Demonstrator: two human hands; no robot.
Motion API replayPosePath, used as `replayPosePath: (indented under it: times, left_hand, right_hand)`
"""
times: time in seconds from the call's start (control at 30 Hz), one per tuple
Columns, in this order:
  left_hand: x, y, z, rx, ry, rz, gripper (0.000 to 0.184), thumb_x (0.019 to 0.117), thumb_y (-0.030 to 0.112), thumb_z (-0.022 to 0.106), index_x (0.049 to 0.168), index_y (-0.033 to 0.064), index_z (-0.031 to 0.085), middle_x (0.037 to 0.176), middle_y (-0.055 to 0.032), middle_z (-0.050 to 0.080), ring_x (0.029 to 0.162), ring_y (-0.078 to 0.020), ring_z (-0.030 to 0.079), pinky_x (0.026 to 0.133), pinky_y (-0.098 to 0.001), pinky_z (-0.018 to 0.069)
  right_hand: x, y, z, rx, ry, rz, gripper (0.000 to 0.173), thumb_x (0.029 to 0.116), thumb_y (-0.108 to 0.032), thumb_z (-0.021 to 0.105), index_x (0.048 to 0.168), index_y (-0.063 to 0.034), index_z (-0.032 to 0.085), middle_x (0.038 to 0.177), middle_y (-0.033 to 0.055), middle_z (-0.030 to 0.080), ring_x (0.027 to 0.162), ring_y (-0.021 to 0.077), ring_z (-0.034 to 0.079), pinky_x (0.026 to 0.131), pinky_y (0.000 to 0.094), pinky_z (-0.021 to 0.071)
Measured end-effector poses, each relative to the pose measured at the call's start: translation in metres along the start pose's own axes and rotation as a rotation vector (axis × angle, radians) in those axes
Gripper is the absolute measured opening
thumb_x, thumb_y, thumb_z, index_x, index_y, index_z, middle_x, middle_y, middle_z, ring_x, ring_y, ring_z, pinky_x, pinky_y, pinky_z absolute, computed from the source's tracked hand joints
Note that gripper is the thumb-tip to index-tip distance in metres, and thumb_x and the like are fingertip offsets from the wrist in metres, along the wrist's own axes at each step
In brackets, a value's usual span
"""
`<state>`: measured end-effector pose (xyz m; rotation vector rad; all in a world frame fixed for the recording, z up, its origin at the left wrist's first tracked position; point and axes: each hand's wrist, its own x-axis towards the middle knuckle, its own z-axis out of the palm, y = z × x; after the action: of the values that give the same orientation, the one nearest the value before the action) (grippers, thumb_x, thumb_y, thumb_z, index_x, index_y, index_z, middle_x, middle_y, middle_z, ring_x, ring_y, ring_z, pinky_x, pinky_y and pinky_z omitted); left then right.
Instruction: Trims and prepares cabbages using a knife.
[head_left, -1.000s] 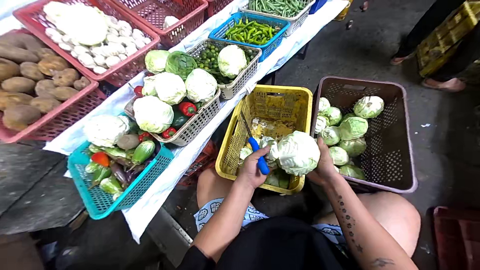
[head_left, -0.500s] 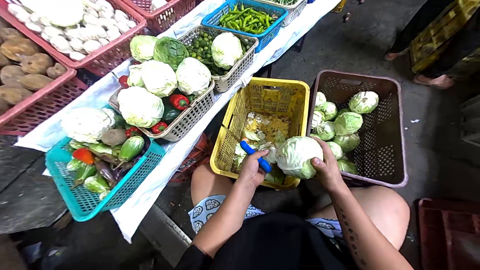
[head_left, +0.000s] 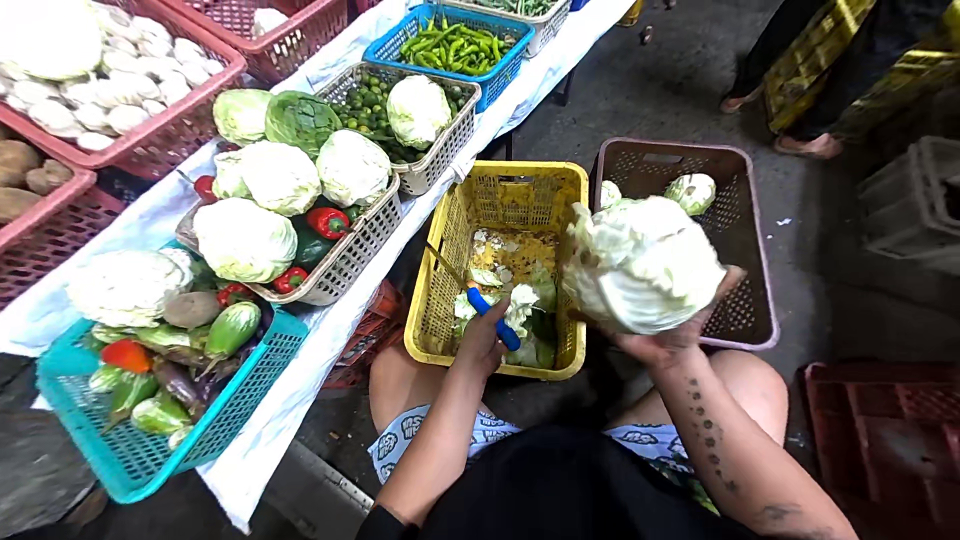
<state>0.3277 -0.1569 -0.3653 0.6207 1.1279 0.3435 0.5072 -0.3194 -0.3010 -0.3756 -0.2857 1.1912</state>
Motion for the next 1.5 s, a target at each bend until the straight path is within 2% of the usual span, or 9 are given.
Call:
replayPosePath:
  times: [0.1, 0.2, 0.27, 0.43, 0.67, 0.87, 1.13, 1.33, 1.5]
  left_hand:
    - [-0.003, -0.004, 0.002, 0.042, 0.104, 0.034, 0.049, 0.0958, 0.028, 0.072, 0.134, 0.0052, 0.051, 0.1, -0.0128, 0.062, 0.081, -0.0242, 0.063, 0.07, -0.0451, 0.0561]
    - [-0.031, -0.013, -0.007, -0.032, 0.042, 0.053, 0.031, 0.1002, 0.01, 0.061, 0.128, 0.0002, 0.052, 0.109, -0.0169, 0.07, 0.089, -0.0261, 0.072, 0.075, -0.0431, 0.0613]
    - [-0.056, -0.016, -0.009, -0.053, 0.013, 0.021, 0.023, 0.1002, 0.005, 0.06, 0.121, 0.0007, 0.051, 0.096, -0.0144, 0.069, 0.066, -0.019, 0.066, 0.06, -0.0347, 0.0591]
    - [-0.088, -0.019, -0.016, 0.007, -0.255, 0.066, 0.017, 0.1052, 0.017, 0.058, 0.111, 0.0022, 0.053, 0.083, -0.0078, 0.062, 0.055, -0.0137, 0.059, 0.054, -0.03, 0.0587]
    - [-0.055, -0.022, -0.001, 0.34, -0.047, 0.536, 0.058, 0.0728, 0.027, 0.093, 0.11, -0.0024, 0.06, 0.083, -0.0081, 0.067, 0.069, -0.0157, 0.067, 0.064, -0.0327, 0.0609]
    - [-0.051, -0.022, 0.004, 0.406, 0.004, 0.742, 0.039, 0.0818, 0.013, 0.083, 0.112, -0.0005, 0.062, 0.099, -0.0082, 0.077, 0.091, -0.0158, 0.075, 0.082, -0.0334, 0.0641]
    - [-0.049, -0.008, 0.004, 0.518, -0.054, 0.714, 0.032, 0.0836, 0.011, 0.083, 0.105, 0.004, 0.061, 0.081, -0.0034, 0.074, 0.069, -0.0125, 0.072, 0.067, -0.032, 0.0626]
    - [-0.031, 0.02, -0.002, 0.603, -0.054, 0.655, 0.022, 0.0904, 0.014, 0.077, 0.104, 0.0052, 0.063, 0.08, -0.0059, 0.066, 0.066, -0.0162, 0.064, 0.062, -0.0364, 0.0574]
    - [-0.015, 0.027, -0.025, 0.829, 0.042, 0.495, 0.056, 0.0838, 0.038, 0.086, 0.122, 0.0039, 0.065, 0.097, -0.0128, 0.071, 0.083, -0.0233, 0.07, 0.078, -0.0467, 0.0605]
  right_hand:
    - [0.005, 0.015, -0.024, -0.014, 0.129, 0.179, 0.111, 0.0568, -0.091, 0.069, 0.139, -0.0179, 0.055, 0.128, 0.0196, 0.065, 0.109, 0.0389, 0.068, 0.078, 0.058, 0.0606]
    - [0.001, 0.027, -0.035, -0.166, 0.232, 0.098, 0.099, 0.0636, -0.073, 0.082, 0.136, -0.0129, 0.053, 0.119, 0.0153, 0.069, 0.107, 0.0303, 0.069, 0.088, 0.0526, 0.06]
    - [0.001, 0.033, -0.031, -0.32, 0.268, -0.008, 0.092, 0.0667, -0.067, 0.085, 0.132, -0.011, 0.053, 0.112, 0.0101, 0.072, 0.103, 0.023, 0.071, 0.091, 0.0462, 0.0604]
    - [0.003, 0.04, -0.026, -0.734, 0.275, -0.093, 0.11, 0.0697, -0.066, 0.084, 0.154, -0.0142, 0.035, 0.126, 0.0131, 0.065, 0.108, 0.0245, 0.069, 0.091, 0.0445, 0.0607]
    - [-0.007, 0.041, -0.018, -1.049, 0.34, -0.133, 0.109, 0.0697, -0.068, 0.081, 0.153, -0.0115, 0.039, 0.129, 0.0106, 0.064, 0.111, 0.0199, 0.068, 0.091, 0.0401, 0.0614]
    - [-0.013, 0.046, -0.024, -0.994, 0.478, -0.076, 0.106, 0.0728, -0.064, 0.081, 0.153, -0.0098, 0.036, 0.128, 0.0124, 0.064, 0.11, 0.0209, 0.068, 0.09, 0.0403, 0.0615]
    - [-0.022, 0.051, -0.031, -0.692, 0.516, 0.057, 0.094, 0.0811, -0.063, 0.074, 0.15, -0.0123, 0.035, 0.12, 0.015, 0.067, 0.103, 0.0273, 0.071, 0.083, 0.0472, 0.0627]
    - [-0.035, 0.046, -0.021, -0.259, 0.43, 0.051, 0.086, 0.0704, -0.071, 0.078, 0.132, -0.0147, 0.056, 0.114, 0.0124, 0.07, 0.103, 0.0257, 0.07, 0.085, 0.0494, 0.061]
    - [-0.038, 0.029, -0.013, -0.323, 0.297, -0.025, 0.073, 0.0742, -0.065, 0.08, 0.124, -0.0142, 0.062, 0.108, 0.0086, 0.073, 0.101, 0.021, 0.072, 0.089, 0.045, 0.0609]
